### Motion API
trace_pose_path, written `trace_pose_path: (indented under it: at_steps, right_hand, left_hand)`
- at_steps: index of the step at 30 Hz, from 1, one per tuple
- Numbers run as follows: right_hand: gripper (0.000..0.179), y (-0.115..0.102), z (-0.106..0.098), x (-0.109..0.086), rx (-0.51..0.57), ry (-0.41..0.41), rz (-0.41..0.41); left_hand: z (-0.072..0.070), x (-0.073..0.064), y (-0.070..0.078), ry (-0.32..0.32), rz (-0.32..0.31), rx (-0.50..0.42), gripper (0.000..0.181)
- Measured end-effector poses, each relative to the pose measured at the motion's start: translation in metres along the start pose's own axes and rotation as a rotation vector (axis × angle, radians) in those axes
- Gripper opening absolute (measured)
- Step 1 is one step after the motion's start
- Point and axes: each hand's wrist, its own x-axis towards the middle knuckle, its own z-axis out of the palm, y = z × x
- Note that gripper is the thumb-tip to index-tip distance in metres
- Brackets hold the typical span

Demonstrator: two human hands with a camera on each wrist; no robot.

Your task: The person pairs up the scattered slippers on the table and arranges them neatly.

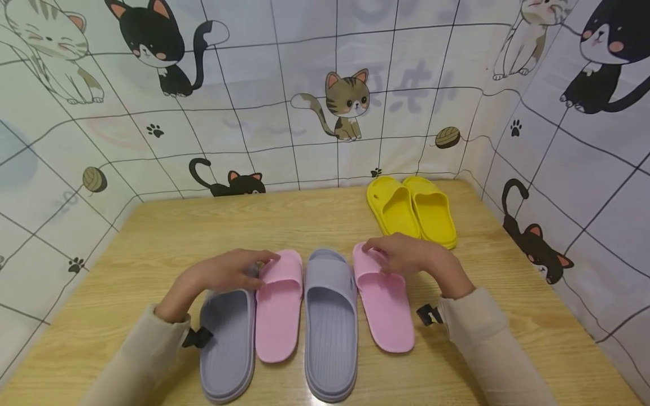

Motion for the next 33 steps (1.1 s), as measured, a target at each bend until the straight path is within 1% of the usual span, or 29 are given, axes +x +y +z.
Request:
trace_pose_path:
  at_steps: [3,6,9,11,14,17,19,21,23,24,26,28,30,31,33]
  right_hand:
    - [0.05,0.004,0.002,0.003,-0.01,0.028,-0.021]
    - [0.047,0.005,0.002,0.005,-0.025,0.062,-0.036]
    - [0.045,0.002,0.001,0.004,-0.044,0.106,-0.028]
    - [0.044,-0.003,0.0,0.002,-0.066,0.135,-0.016]
    - [0.043,-0.015,0.0,-0.003,-0.095,0.182,0.017]
    - [0.044,-0.031,0.0,-0.012,-0.143,0.239,0.035]
    - [0.041,-0.042,0.001,-0.018,-0.192,0.265,0.033]
    - [0.035,-0.05,0.004,-0.025,-0.243,0.27,0.006]
    - [0.03,-0.056,0.008,-0.031,-0.269,0.23,-0.023]
    - [0.031,-0.058,0.011,-0.033,-0.269,0.202,-0.028]
    - [0.035,-0.06,0.019,-0.035,-0.231,0.134,-0.023]
    - [0.042,-0.062,0.028,-0.035,-0.181,0.054,0.024]
    - [0.046,-0.065,0.036,-0.033,-0.147,0.0,0.094]
    - [0.046,-0.066,0.039,-0.032,-0.142,-0.021,0.133]
    - [0.049,-0.069,0.044,-0.03,-0.159,-0.052,0.181]
  left_hand:
    - [0.0,0.0,-0.002,0.019,-0.014,0.009,0.057]
    - [-0.002,-0.002,-0.002,0.059,-0.036,0.044,0.057]
    - [-0.004,-0.004,0.003,0.112,-0.069,0.087,0.059]
    - [-0.005,-0.007,0.011,0.144,-0.079,0.117,0.058]
    - [-0.004,-0.013,0.027,0.18,-0.058,0.162,0.055]
    - [0.001,-0.018,0.045,0.211,0.011,0.264,0.05]
    - [0.006,-0.021,0.056,0.212,0.05,0.344,0.049]
    - [0.013,-0.023,0.065,0.196,0.074,0.396,0.05]
    - [0.021,-0.026,0.071,0.146,0.05,0.407,0.055]
    - [0.025,-0.027,0.074,0.122,0.041,0.409,0.058]
    - [0.033,-0.029,0.077,0.073,0.016,0.41,0.067]
    - [0.04,-0.031,0.079,0.031,0.007,0.429,0.078]
    - [0.046,-0.031,0.079,0.009,0.025,0.464,0.086]
    - [0.048,-0.031,0.079,0.001,0.031,0.474,0.09]
    - [0.051,-0.031,0.078,-0.002,0.043,0.486,0.094]
